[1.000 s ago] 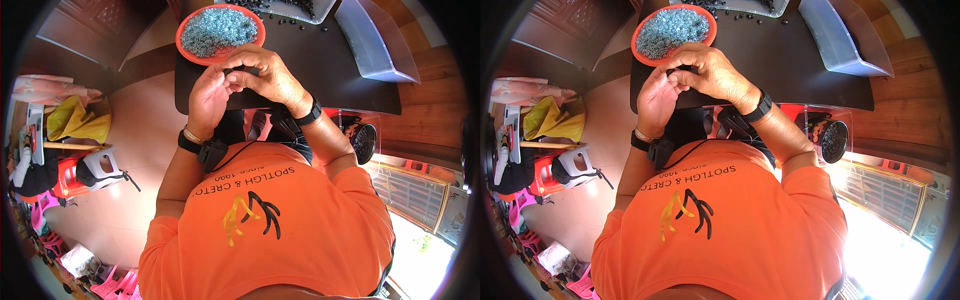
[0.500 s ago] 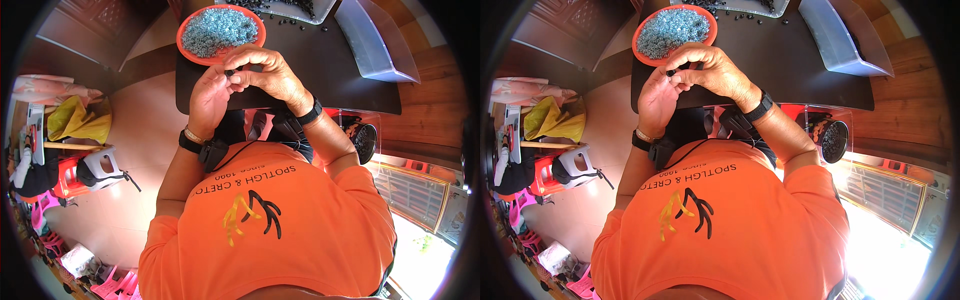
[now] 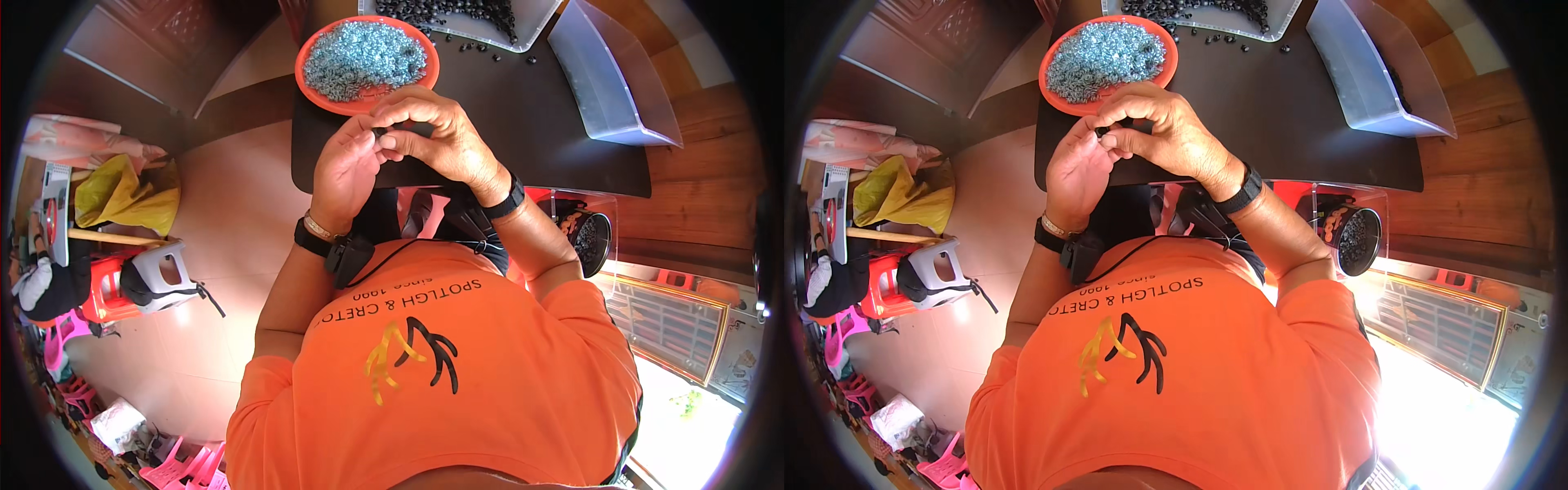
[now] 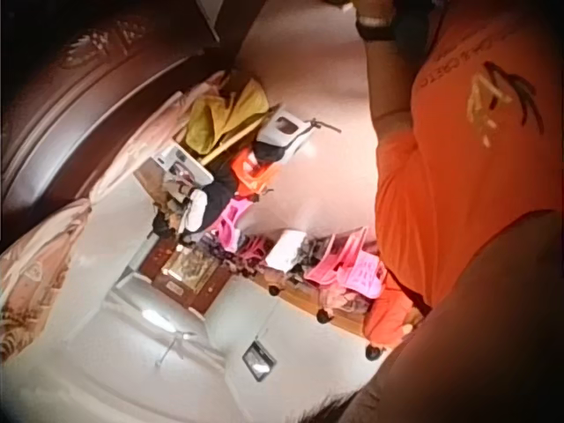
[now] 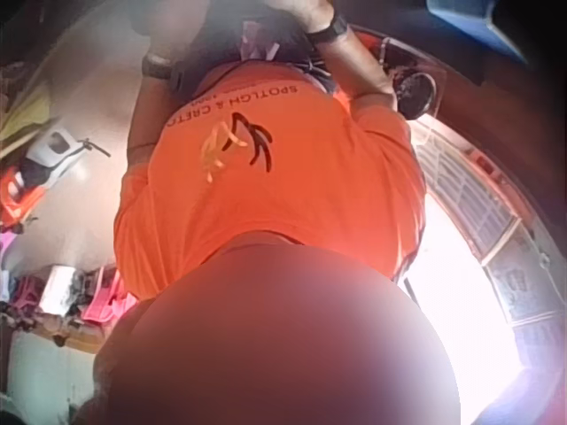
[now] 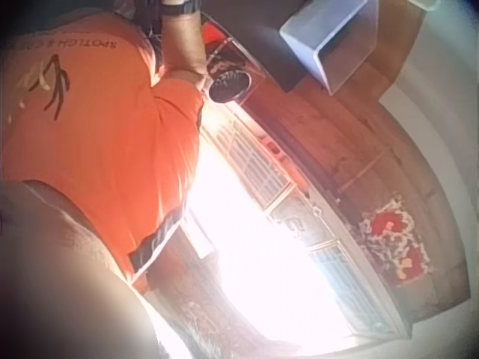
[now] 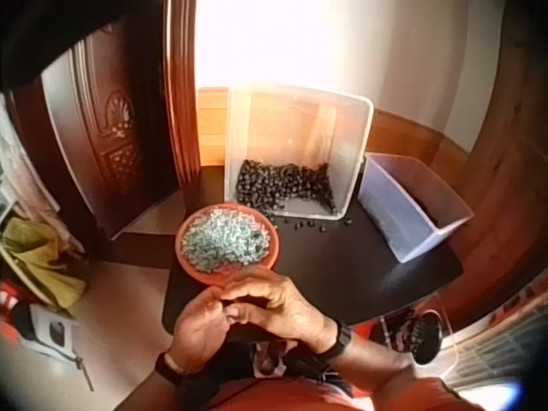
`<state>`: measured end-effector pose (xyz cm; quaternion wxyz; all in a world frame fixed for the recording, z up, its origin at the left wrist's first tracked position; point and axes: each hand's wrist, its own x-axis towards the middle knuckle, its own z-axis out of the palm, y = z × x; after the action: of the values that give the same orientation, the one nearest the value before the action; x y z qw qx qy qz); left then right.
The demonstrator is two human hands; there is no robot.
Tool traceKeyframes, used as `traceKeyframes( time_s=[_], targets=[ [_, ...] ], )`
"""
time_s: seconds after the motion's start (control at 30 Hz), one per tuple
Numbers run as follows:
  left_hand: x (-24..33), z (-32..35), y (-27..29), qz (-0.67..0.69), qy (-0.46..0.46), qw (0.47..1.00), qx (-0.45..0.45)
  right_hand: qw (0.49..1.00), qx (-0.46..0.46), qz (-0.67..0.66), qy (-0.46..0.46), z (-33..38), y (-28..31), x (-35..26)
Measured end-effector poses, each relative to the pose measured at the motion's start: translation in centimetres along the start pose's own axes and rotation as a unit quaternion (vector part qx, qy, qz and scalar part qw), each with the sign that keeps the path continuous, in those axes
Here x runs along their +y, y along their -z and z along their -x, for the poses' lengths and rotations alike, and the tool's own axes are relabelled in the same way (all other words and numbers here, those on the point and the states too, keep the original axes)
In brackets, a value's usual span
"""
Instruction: Sorting small black screws or pins from a red bowl containing blue-silver components into a black plastic container.
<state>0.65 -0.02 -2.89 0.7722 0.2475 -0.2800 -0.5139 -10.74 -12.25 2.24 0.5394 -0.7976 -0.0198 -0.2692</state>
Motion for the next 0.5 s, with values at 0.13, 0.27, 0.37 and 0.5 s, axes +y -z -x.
traceKeyframes(
  time_s=[0.13,0.27,0.37,0.5],
  targets=[
    [0.2,0.0,-0.5,0.001,0.011,1.0,-0.009,0.987,0.011,-0.141,-0.07,0.5,0.1,0.1],
    [0.2,-0.1,-0.3,0.011,0.016,1.0,-0.015,0.985,-0.032,-0.141,-0.093,-0.2,1.1,-0.7],
    [0.2,0.2,0.0,0.008,0.0,1.0,-0.03,0.998,-0.03,0.033,-0.049,-2.5,3.2,-1.2],
    [0.4,0.3,0.0,-0.023,0.013,0.998,-0.053,0.953,-0.107,0.283,0.0,-6.4,3.9,-0.5]
  ],
)
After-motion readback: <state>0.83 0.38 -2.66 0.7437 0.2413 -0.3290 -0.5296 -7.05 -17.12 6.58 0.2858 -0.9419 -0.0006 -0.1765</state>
